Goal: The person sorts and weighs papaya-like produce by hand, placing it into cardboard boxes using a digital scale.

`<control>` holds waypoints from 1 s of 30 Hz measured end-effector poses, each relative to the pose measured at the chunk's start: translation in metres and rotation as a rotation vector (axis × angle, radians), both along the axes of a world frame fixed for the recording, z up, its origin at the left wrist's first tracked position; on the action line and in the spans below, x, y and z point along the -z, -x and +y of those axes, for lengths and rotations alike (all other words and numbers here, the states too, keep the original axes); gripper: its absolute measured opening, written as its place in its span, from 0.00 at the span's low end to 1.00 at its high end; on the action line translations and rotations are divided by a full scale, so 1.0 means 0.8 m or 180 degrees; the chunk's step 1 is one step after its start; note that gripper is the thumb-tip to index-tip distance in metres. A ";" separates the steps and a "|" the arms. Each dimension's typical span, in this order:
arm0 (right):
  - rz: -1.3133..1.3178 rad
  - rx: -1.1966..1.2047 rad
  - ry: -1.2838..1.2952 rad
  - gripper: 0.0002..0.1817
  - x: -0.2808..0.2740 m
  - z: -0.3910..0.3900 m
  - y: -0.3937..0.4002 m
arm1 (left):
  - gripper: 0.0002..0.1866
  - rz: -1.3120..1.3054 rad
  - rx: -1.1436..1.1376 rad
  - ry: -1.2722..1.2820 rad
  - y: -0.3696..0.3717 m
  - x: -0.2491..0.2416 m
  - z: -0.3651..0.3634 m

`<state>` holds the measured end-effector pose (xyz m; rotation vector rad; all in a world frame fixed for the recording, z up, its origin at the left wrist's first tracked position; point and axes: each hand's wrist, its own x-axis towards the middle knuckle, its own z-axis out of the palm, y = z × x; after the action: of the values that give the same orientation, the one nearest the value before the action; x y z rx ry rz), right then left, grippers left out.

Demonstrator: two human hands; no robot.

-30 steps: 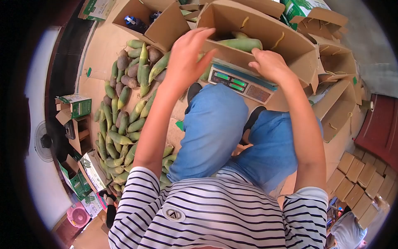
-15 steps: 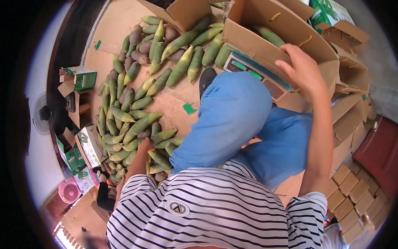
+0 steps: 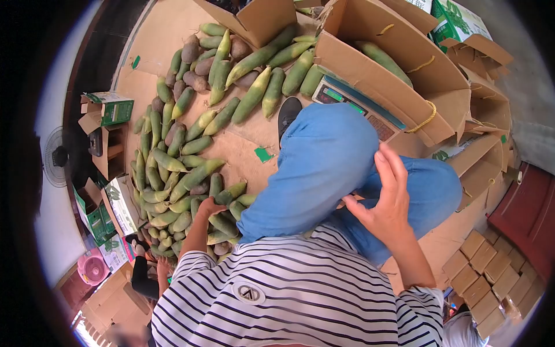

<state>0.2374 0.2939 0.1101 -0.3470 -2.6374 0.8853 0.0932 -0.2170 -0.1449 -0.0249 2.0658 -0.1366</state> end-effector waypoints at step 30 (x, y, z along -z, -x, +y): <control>-0.0878 -0.0762 0.2148 0.07 -0.001 0.029 -0.011 | 0.31 0.3078 0.2792 -0.4230 0.126 -0.323 0.651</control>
<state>0.2463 0.3168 0.1113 -0.3303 -2.5702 1.9322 -0.0077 0.3036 0.1132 1.9274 2.5009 0.8834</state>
